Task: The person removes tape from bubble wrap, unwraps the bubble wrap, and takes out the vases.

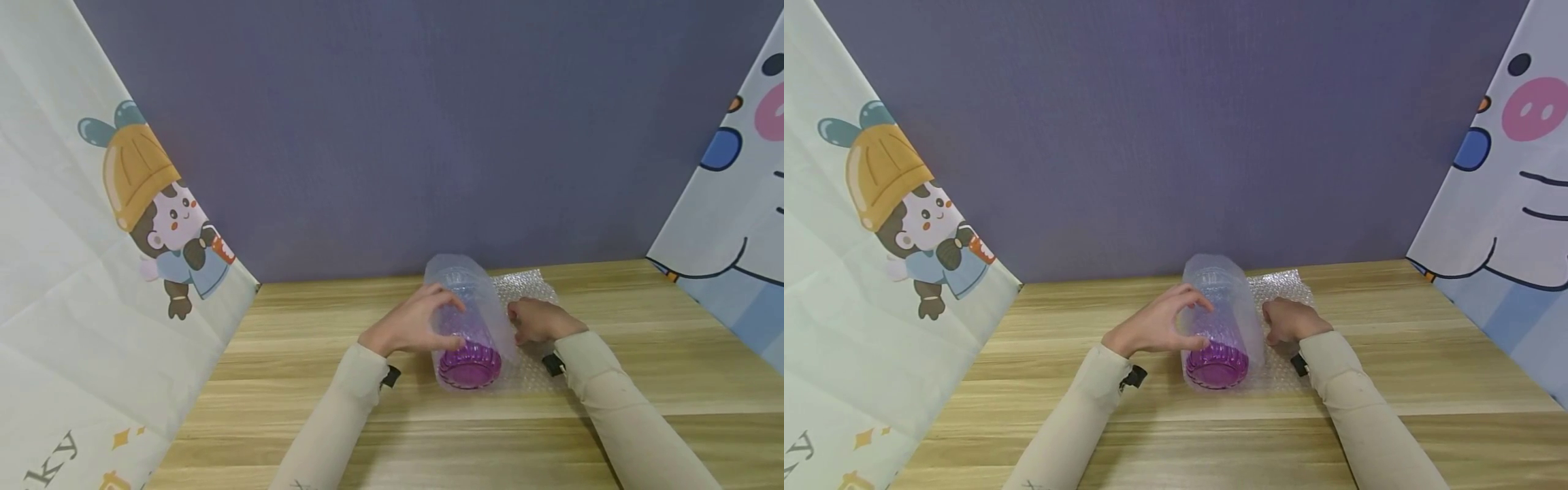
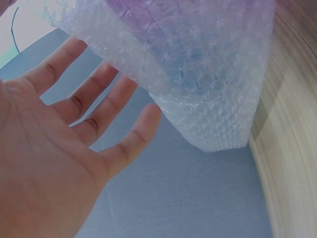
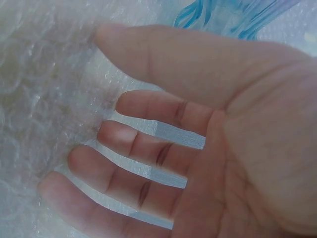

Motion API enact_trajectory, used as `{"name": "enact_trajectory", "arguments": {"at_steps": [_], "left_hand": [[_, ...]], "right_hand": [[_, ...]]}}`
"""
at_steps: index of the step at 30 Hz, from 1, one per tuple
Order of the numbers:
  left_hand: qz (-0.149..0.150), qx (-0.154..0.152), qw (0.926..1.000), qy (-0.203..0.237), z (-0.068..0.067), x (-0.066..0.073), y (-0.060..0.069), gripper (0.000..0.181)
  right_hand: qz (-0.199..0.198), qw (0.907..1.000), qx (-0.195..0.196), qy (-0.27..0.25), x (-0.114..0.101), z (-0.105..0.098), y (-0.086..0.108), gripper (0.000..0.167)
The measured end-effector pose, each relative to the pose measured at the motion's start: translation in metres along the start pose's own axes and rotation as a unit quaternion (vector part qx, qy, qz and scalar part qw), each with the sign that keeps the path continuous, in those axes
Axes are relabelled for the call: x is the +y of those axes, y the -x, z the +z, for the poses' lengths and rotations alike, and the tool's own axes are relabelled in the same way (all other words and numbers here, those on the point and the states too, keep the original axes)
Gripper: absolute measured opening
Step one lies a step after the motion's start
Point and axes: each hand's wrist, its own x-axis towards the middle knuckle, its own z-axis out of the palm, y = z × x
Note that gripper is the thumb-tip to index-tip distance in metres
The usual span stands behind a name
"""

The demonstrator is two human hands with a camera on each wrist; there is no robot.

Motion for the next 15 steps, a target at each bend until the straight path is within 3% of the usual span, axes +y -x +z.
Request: {"name": "enact_trajectory", "arguments": {"at_steps": [15], "left_hand": [[-0.003, 0.019, 0.9998, 0.008, -0.0023, -0.0017, 0.0017, 0.057]], "right_hand": [[0.0, 1.0, 0.001, -0.008, -0.0011, -0.0008, 0.0008, 0.027]]}}
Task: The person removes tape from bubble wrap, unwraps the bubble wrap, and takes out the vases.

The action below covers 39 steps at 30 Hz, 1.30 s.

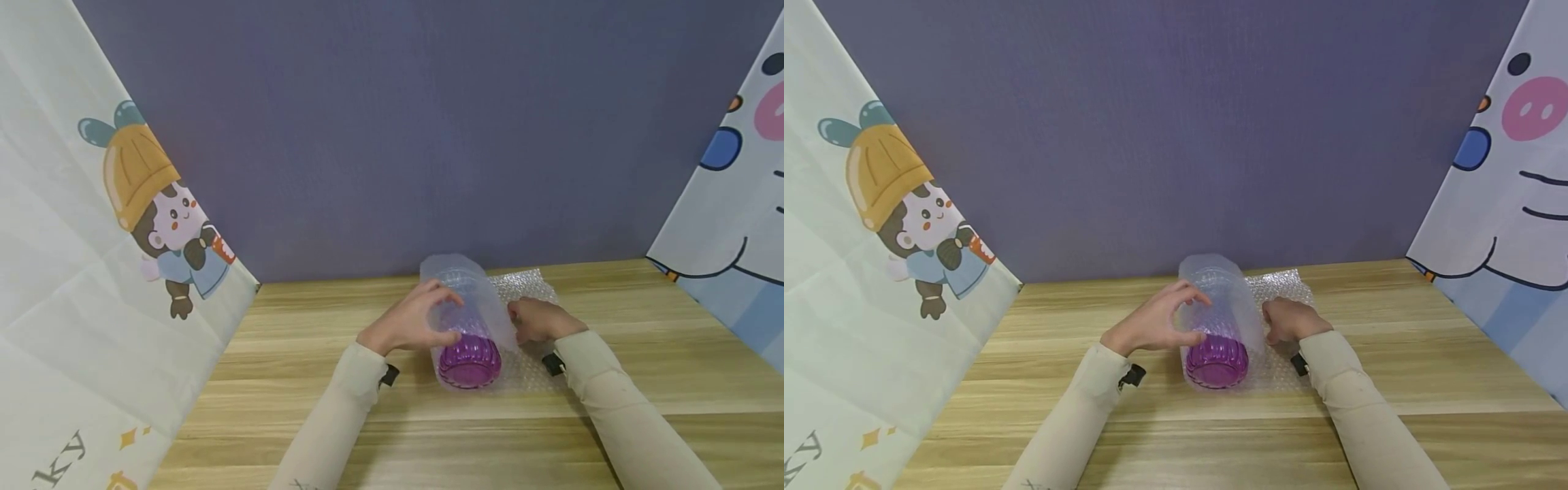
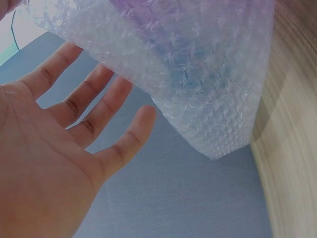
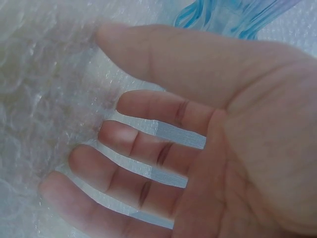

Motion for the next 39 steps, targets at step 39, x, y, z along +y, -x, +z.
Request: {"name": "enact_trajectory", "arguments": {"at_steps": [39], "left_hand": [[-0.003, 0.053, 0.9986, 0.0, -0.0062, -0.0083, 0.0015, 0.048]], "right_hand": [[0.003, 0.9999, 0.003, -0.013, -0.0004, -0.0004, 0.0006, 0.039]]}}
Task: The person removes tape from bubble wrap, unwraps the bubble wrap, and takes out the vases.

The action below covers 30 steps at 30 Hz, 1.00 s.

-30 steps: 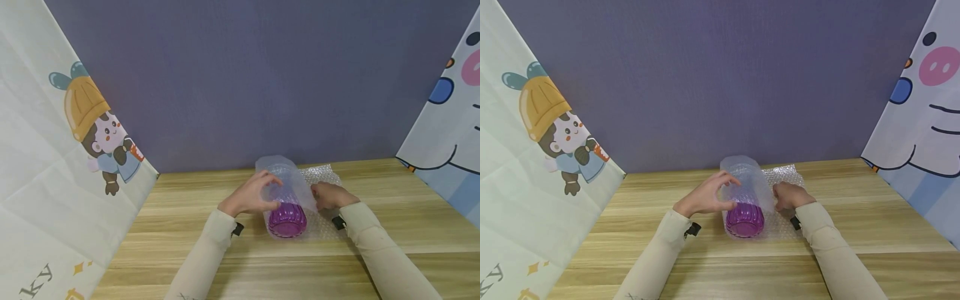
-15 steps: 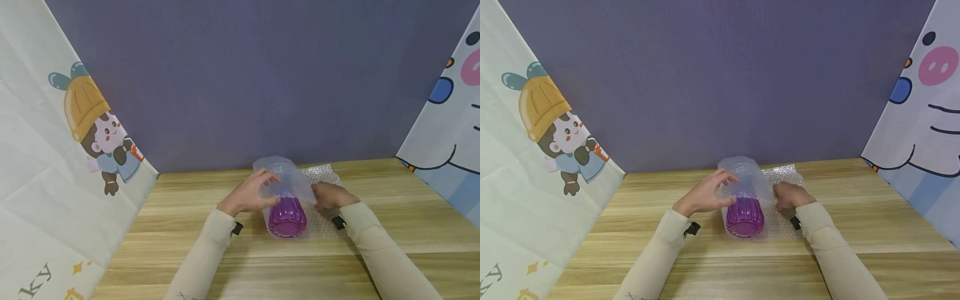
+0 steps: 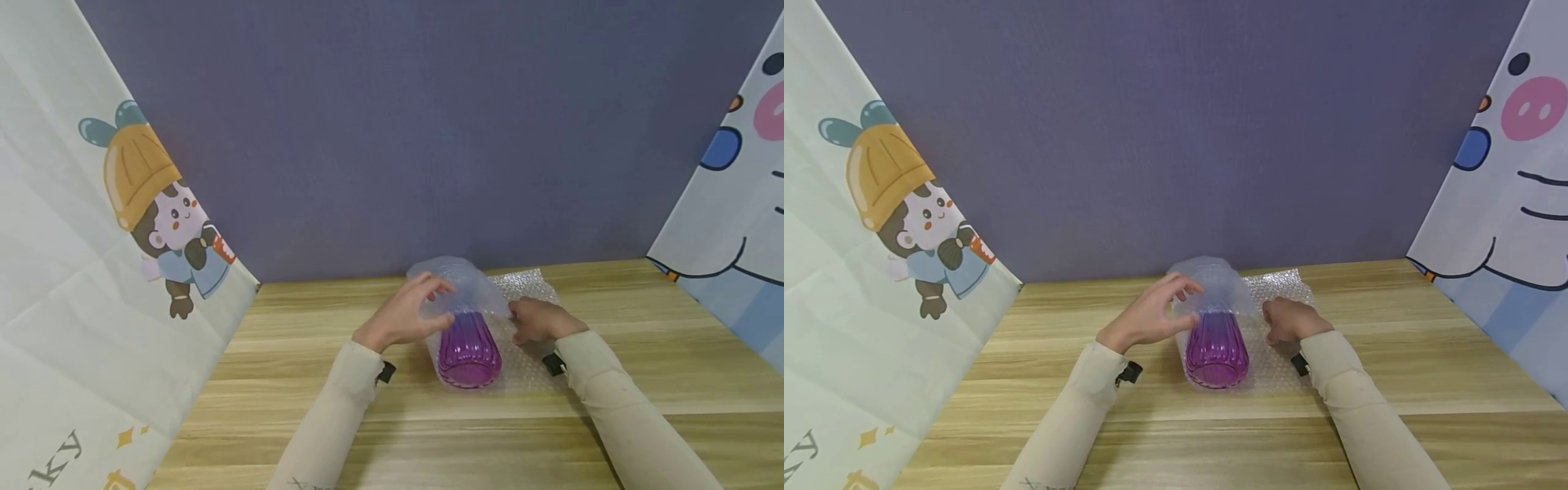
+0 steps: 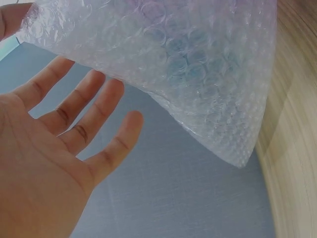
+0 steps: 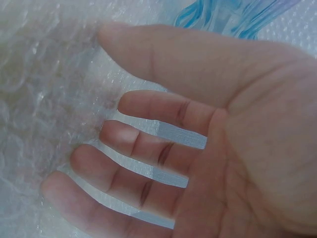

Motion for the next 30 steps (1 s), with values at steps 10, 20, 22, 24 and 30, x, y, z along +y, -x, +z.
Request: {"name": "enact_trajectory", "arguments": {"at_steps": [10, 20, 22, 24, 30], "left_hand": [[-0.009, 0.019, 0.9998, -0.001, -0.0028, -0.0006, -0.0004, 0.044], [-0.012, 0.034, 0.9994, 0.002, -0.0057, -0.001, -0.0004, 0.039], [-0.015, 0.036, 0.9992, 0.006, -0.0059, -0.0012, -0.0003, 0.039], [-0.018, 0.038, 0.9991, 0.009, -0.0062, -0.0016, 0.0, 0.038], [-0.023, 0.049, 0.9985, 0.012, -0.0074, -0.0023, 0.0009, 0.036]], "right_hand": [[0.0, 1.0, -0.005, -0.004, 0.0035, 0.002, -0.0019, 0.039], [-0.005, 1.0, 0.001, -0.002, 0.0022, 0.0002, 0.0011, 0.041], [-0.006, 1.0, 0.003, -0.001, 0.0027, 0.0004, 0.0009, 0.041], [-0.006, 1.0, 0.002, 0.0, 0.0028, 0.0004, 0.0006, 0.042], [-0.002, 1.0, 0.0, -0.002, 0.0035, 0.0013, -0.0013, 0.043]]}}
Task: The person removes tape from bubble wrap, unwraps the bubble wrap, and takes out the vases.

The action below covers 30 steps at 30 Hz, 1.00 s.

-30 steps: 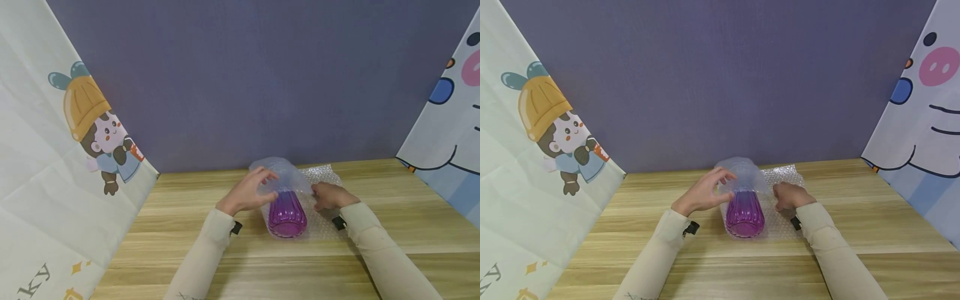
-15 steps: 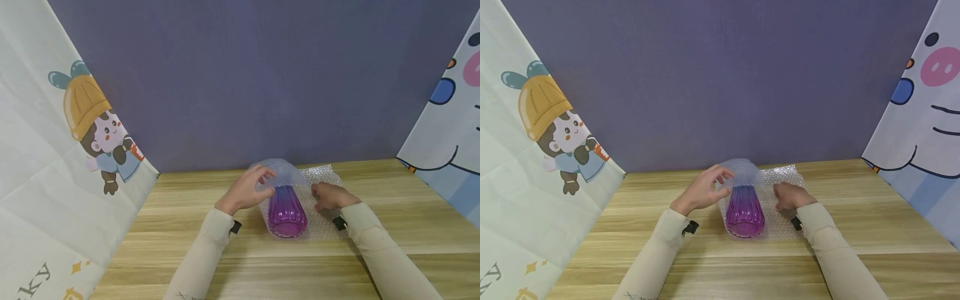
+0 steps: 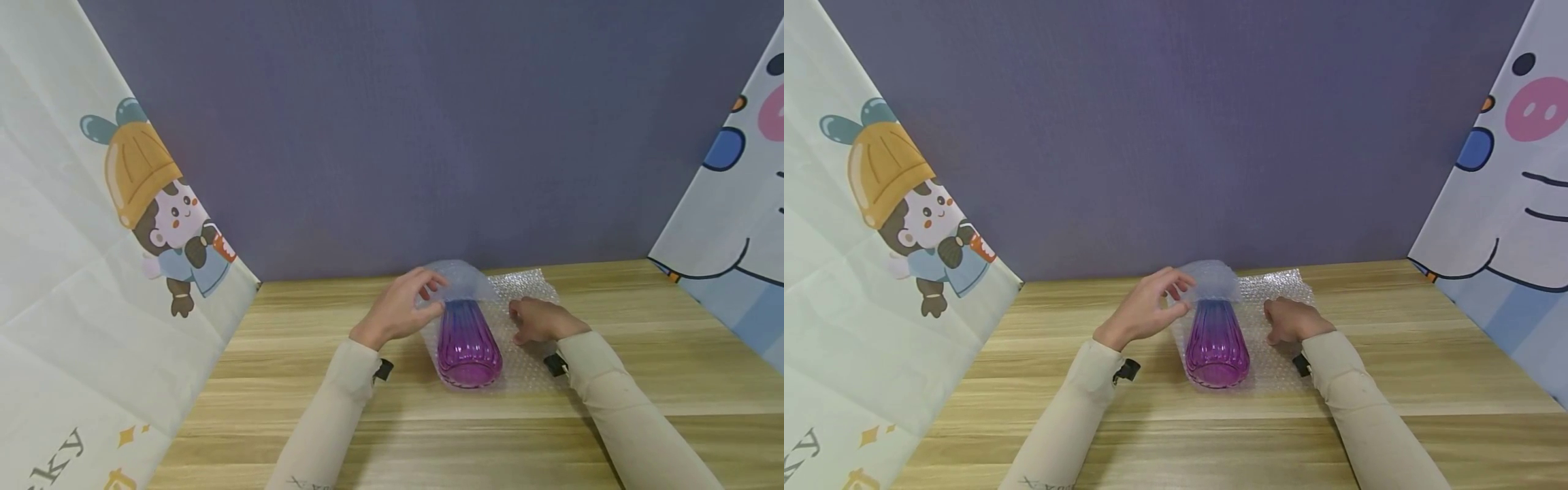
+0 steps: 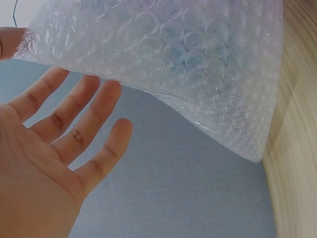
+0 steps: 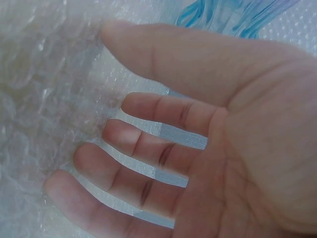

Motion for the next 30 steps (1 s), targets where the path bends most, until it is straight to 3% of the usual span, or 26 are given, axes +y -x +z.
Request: {"name": "enact_trajectory", "arguments": {"at_steps": [30], "left_hand": [[0.018, 0.056, 0.9981, -0.016, -0.013, -0.007, 0.006, 0.033]], "right_hand": [[0.015, 0.9999, -0.001, -0.005, -0.013, 0.002, 0.002, 0.043]]}}
